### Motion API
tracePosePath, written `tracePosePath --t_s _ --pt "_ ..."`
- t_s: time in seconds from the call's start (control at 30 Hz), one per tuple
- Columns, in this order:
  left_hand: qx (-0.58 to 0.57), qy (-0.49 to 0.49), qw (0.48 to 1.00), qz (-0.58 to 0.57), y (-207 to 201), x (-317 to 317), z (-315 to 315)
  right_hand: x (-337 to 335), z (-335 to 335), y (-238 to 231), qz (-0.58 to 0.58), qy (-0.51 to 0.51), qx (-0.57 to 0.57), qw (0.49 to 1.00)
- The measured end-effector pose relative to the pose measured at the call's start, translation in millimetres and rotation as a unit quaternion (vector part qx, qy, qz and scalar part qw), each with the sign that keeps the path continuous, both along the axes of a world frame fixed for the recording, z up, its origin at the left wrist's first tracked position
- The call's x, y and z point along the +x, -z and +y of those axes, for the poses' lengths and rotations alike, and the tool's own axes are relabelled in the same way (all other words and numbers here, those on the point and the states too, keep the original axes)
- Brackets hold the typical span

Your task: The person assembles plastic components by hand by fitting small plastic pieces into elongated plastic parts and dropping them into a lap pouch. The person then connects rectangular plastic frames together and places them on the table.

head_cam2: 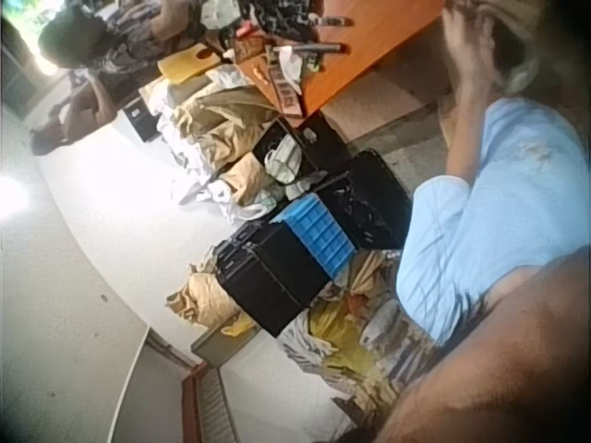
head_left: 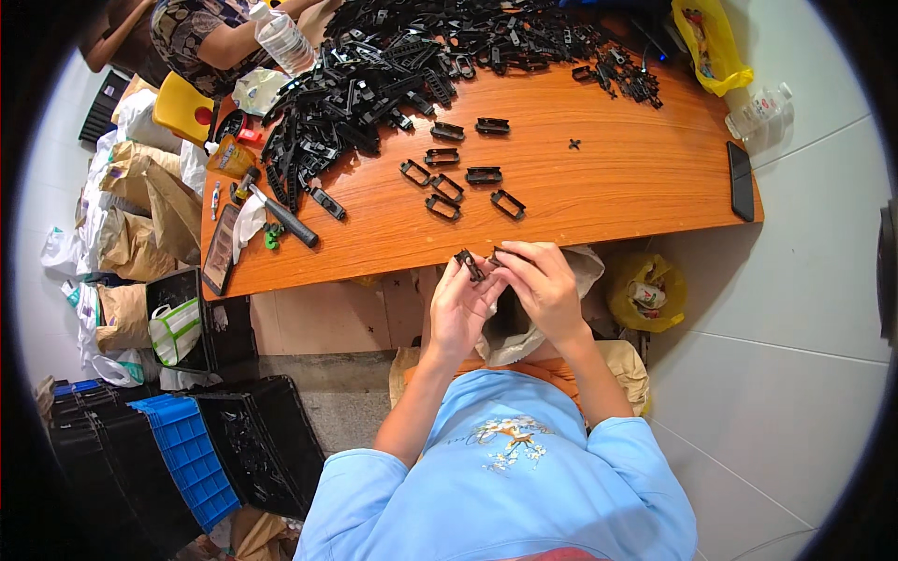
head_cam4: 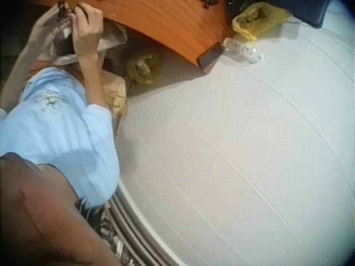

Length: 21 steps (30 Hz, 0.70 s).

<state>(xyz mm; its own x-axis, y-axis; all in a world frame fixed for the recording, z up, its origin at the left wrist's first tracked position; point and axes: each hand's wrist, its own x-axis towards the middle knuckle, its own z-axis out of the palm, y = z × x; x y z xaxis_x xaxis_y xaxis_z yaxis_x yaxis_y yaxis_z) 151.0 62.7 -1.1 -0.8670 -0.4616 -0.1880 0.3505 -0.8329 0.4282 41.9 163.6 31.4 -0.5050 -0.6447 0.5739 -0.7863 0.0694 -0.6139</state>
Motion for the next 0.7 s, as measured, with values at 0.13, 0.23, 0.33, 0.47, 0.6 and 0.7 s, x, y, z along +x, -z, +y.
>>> tracePosePath --t_s 0.13,0.23,0.33,0.47,0.6,0.7 --pt "-0.011 -0.02 0.999 -0.022 -4.8 -6.2 -7.0 2.0 -6.7 6.0 -0.036 -0.014 0.019 0.999" --pt "-0.08 -0.033 0.995 -0.043 -5.5 -12.5 -7.7 -7.3 -8.0 11.0 -0.095 0.004 -0.007 0.995" --pt "-0.413 -0.04 0.879 -0.233 -10.1 -19.6 -7.8 -25.4 -16.5 9.1 -0.108 0.08 -0.008 0.991" --pt "-0.712 -0.11 0.662 -0.206 4.2 -32.1 -17.1 -45.5 -29.5 19.6 -0.067 0.122 -0.009 0.99" --pt "-0.777 -0.11 0.595 -0.175 9.9 -44.2 -21.0 -48.2 -34.7 27.0 -0.032 0.122 0.024 0.992" --pt "-0.788 -0.12 0.569 -0.203 11.3 -48.5 -18.7 -46.2 -37.9 28.8 -0.026 0.122 0.032 0.992"
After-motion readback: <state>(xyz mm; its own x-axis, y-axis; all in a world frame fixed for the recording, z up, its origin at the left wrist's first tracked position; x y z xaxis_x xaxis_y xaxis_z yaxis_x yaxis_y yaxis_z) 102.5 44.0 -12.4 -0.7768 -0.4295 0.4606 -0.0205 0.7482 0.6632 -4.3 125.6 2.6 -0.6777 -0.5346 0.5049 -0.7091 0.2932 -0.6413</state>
